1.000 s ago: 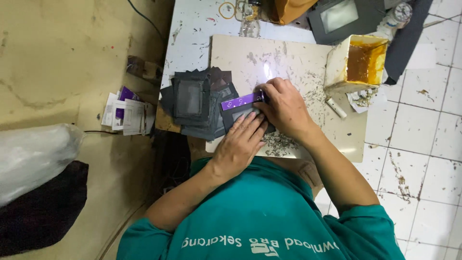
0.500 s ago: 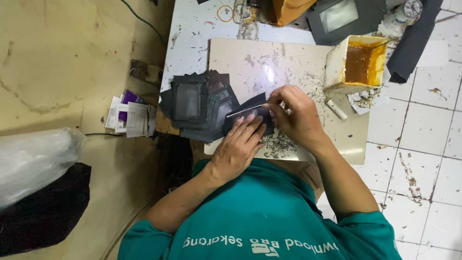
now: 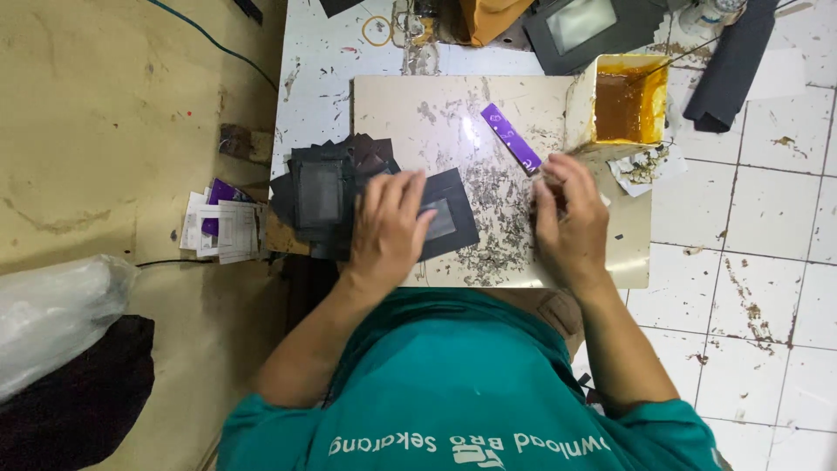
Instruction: The person repeatedly assembles small black pouches by placing a purple strip on a black base, pressing a clear windowed frame on top, and stacking the finished units. The person handles multiple frames and strips, aligning and pressing them together, then sets completed pouches aside.
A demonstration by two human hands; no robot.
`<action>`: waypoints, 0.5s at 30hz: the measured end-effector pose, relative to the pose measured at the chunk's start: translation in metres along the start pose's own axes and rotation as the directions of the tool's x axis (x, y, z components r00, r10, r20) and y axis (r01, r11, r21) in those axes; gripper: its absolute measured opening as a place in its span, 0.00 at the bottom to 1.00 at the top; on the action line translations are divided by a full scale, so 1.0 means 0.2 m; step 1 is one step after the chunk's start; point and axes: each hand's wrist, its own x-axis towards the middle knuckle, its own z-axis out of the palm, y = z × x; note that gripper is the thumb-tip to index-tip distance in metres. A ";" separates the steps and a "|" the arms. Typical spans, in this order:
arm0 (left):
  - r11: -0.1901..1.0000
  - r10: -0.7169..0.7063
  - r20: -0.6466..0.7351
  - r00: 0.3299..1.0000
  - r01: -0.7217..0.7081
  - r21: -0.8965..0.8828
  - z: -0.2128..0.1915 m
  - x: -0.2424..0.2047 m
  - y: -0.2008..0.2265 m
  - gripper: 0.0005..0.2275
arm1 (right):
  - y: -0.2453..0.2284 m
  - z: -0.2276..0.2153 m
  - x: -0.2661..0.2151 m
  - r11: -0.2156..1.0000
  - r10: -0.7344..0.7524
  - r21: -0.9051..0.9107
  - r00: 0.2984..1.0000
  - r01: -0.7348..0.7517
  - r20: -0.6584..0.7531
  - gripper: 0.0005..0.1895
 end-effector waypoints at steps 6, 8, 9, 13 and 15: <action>0.998 -0.058 0.138 0.989 0.059 -0.001 0.04 0.13 -0.08 0.26 | 0.05 0.06 -0.11 0.953 -0.287 -0.133 0.950 0.271 -0.124 0.08; 0.997 -0.029 0.118 0.993 0.037 -0.066 -0.01 0.16 -0.07 0.19 | 0.06 0.06 -0.10 0.951 -0.298 -0.123 0.946 0.283 -0.128 0.08; 0.991 -0.008 0.094 0.996 0.020 -0.131 -0.03 0.18 -0.07 0.12 | 0.06 0.05 -0.10 0.947 -0.315 -0.114 0.941 0.301 -0.127 0.07; 0.956 0.131 -0.055 0.990 -0.141 -0.257 -0.31 0.16 0.18 0.05 | 0.04 0.02 -0.09 0.960 -0.271 -0.099 0.955 0.260 -0.119 0.08; 0.917 0.365 -0.220 0.905 -0.390 -0.084 -0.44 0.10 0.33 0.01 | 0.06 0.01 -0.09 0.967 -0.253 -0.020 0.958 0.253 -0.133 0.10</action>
